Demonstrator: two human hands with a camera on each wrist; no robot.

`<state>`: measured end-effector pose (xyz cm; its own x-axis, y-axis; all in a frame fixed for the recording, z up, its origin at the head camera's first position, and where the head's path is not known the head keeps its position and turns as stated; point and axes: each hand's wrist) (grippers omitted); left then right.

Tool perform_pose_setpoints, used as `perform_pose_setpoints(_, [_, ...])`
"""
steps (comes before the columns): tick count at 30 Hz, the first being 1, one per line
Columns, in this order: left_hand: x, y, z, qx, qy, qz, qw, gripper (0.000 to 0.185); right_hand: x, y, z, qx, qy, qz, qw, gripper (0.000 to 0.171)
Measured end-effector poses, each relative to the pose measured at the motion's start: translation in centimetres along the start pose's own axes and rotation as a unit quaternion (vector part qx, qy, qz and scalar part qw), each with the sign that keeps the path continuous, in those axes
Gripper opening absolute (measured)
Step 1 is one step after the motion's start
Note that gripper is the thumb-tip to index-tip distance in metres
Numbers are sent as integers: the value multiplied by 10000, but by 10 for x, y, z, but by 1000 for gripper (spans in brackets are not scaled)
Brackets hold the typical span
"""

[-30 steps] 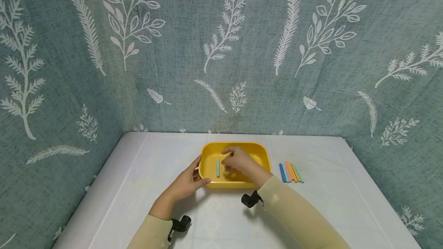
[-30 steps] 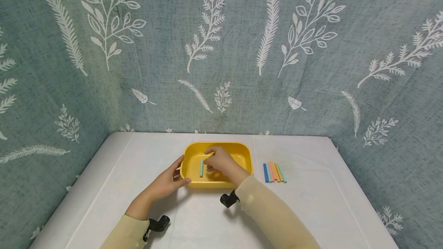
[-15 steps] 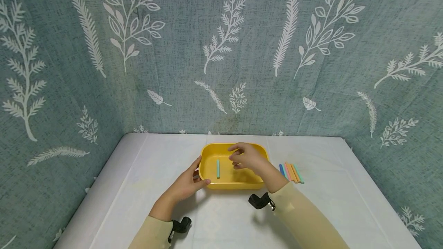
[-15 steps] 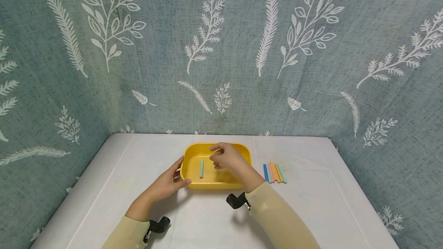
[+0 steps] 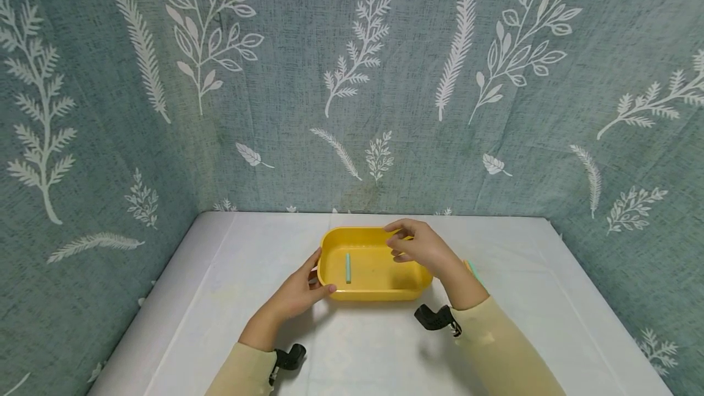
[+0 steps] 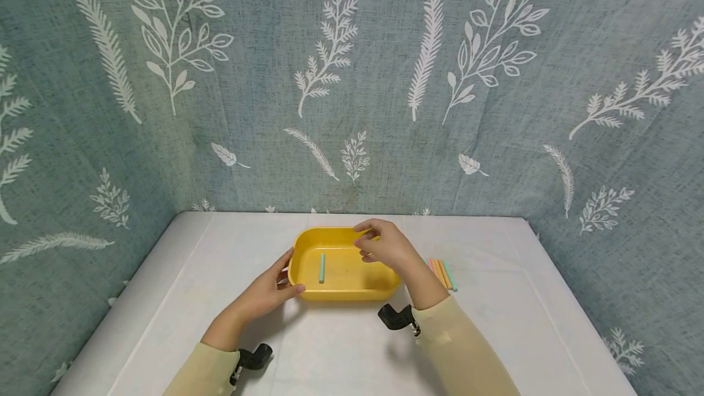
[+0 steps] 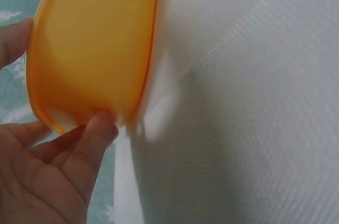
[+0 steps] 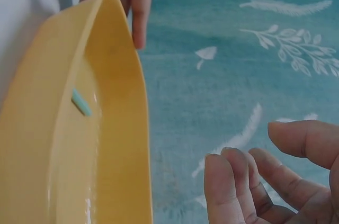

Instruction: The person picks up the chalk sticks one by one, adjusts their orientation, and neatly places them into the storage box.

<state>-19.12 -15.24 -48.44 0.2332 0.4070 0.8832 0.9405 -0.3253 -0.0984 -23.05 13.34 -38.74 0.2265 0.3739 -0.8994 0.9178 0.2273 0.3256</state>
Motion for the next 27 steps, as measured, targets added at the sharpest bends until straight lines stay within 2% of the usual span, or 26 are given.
perform_pose_setpoints(7, [2,1,0,13,15,-10,10000,94,7,9,-21,366,129,126,9992,37])
perform_pose_setpoints(14, [1,1,1,-10,48,5,10000,94,20,22,-46,517,109,-124,9985,40])
perform_pose_setpoints(27, [2,1,0,-55,-9,8,10000,93,55,41,-95,1152,211,-407,9923,42])
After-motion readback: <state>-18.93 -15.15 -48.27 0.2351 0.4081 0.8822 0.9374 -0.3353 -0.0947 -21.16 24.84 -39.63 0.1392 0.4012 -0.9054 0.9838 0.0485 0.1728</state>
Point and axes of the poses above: each hand's wrist, its own y-axis away from the middle knuckle, its own z-axis out of the palm, x = y × z, and after that the axes turned 10 degrees about z, right-handed
